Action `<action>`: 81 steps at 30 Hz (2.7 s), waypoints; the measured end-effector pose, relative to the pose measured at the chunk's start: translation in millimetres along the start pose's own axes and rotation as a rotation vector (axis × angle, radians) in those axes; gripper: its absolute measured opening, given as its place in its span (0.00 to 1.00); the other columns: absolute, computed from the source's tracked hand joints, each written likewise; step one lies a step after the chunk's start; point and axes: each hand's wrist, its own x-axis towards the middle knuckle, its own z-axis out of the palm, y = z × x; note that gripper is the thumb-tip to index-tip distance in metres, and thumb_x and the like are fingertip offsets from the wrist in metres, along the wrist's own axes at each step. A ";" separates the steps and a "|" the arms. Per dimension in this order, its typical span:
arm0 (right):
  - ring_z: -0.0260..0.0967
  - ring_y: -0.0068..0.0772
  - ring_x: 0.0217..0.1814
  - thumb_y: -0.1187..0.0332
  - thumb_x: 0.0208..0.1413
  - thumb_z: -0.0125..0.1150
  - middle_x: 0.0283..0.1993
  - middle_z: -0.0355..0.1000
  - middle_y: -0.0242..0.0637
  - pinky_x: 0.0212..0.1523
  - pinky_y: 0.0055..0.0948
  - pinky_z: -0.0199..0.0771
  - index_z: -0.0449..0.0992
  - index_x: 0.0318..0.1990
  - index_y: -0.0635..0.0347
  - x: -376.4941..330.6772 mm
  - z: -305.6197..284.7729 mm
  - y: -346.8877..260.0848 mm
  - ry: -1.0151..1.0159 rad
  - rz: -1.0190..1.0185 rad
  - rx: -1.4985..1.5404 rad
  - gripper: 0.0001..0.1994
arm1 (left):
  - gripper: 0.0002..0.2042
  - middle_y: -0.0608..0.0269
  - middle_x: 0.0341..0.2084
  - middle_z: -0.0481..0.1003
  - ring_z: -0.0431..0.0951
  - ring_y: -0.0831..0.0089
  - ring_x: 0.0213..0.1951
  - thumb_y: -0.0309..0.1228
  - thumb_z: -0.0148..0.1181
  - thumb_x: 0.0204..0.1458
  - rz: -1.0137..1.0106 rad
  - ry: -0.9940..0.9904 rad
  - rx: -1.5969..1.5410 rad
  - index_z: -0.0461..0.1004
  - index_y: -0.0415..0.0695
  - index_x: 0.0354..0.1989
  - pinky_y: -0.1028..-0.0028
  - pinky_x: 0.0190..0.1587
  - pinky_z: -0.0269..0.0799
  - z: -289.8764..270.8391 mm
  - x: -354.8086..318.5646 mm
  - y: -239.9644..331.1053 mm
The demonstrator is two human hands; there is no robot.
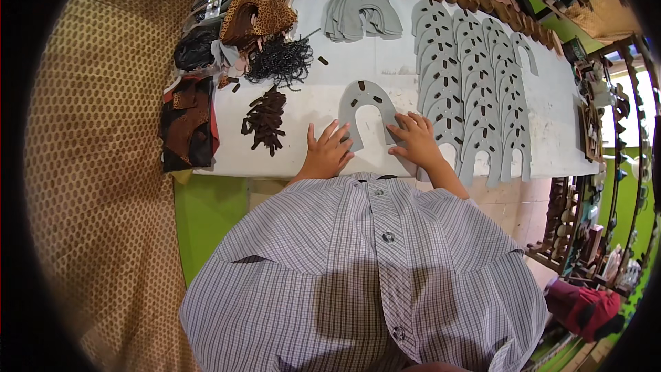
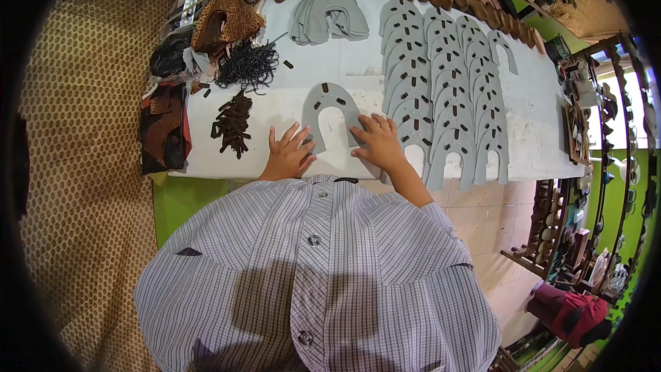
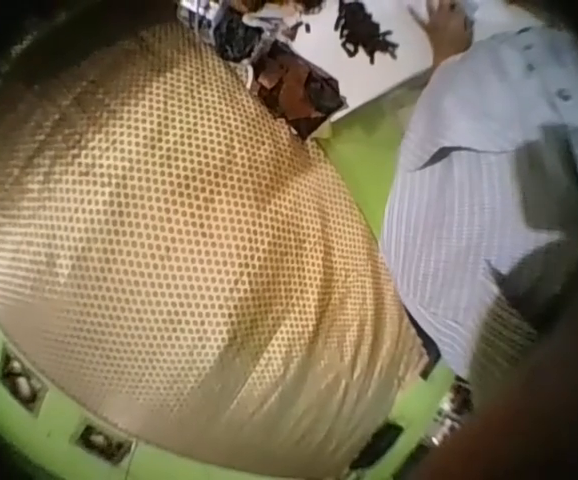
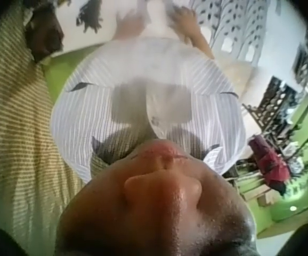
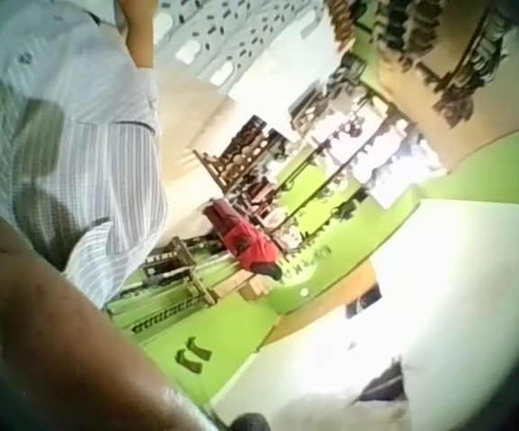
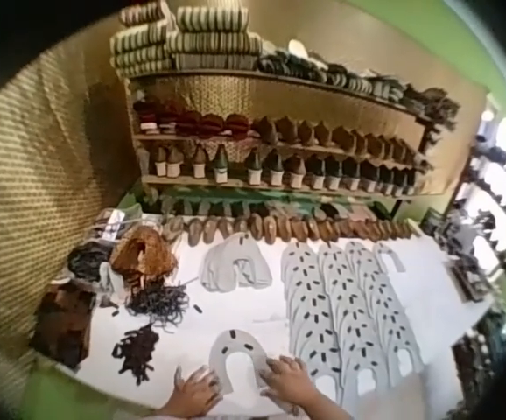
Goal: Place small black components into pre-cut holes on a shoe upper material.
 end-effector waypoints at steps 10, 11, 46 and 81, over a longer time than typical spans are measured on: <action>0.62 0.29 0.50 0.61 0.46 0.59 0.39 0.68 0.28 0.57 0.43 0.55 0.73 0.32 0.51 -6.1 13.1 18.9 0.196 -0.264 -0.152 0.08 | 0.02 0.71 0.51 0.68 0.59 0.69 0.58 0.32 0.57 0.43 0.101 0.219 0.106 0.71 0.50 0.24 0.39 0.57 0.33 8.3 13.4 9.7; 0.62 0.29 0.49 0.64 0.46 0.57 0.39 0.68 0.28 0.57 0.44 0.55 0.73 0.32 0.51 -5.9 16.0 19.3 0.221 -0.277 -0.171 0.06 | 0.02 0.71 0.51 0.68 0.59 0.69 0.58 0.32 0.57 0.43 0.117 0.225 0.104 0.71 0.50 0.24 0.39 0.57 0.33 7.5 15.3 10.9; 0.66 0.30 0.44 0.68 0.41 0.65 0.35 0.70 0.27 0.51 0.38 0.57 0.75 0.27 0.52 -115.6 -136.7 54.0 0.576 -0.032 0.093 0.05 | 0.02 0.67 0.52 0.66 0.52 0.53 0.61 0.32 0.61 0.43 -0.139 0.184 0.056 0.77 0.52 0.25 0.35 0.57 0.32 -98.2 97.6 173.5; 0.69 0.34 0.40 0.65 0.45 0.53 0.35 0.72 0.30 0.42 0.39 0.65 0.79 0.31 0.46 -53.6 -181.8 546.5 0.195 0.169 -0.203 0.08 | 0.04 0.66 0.49 0.69 0.61 0.64 0.56 0.31 0.57 0.44 0.232 -0.022 0.290 0.77 0.48 0.27 0.49 0.60 0.46 195.6 531.1 319.4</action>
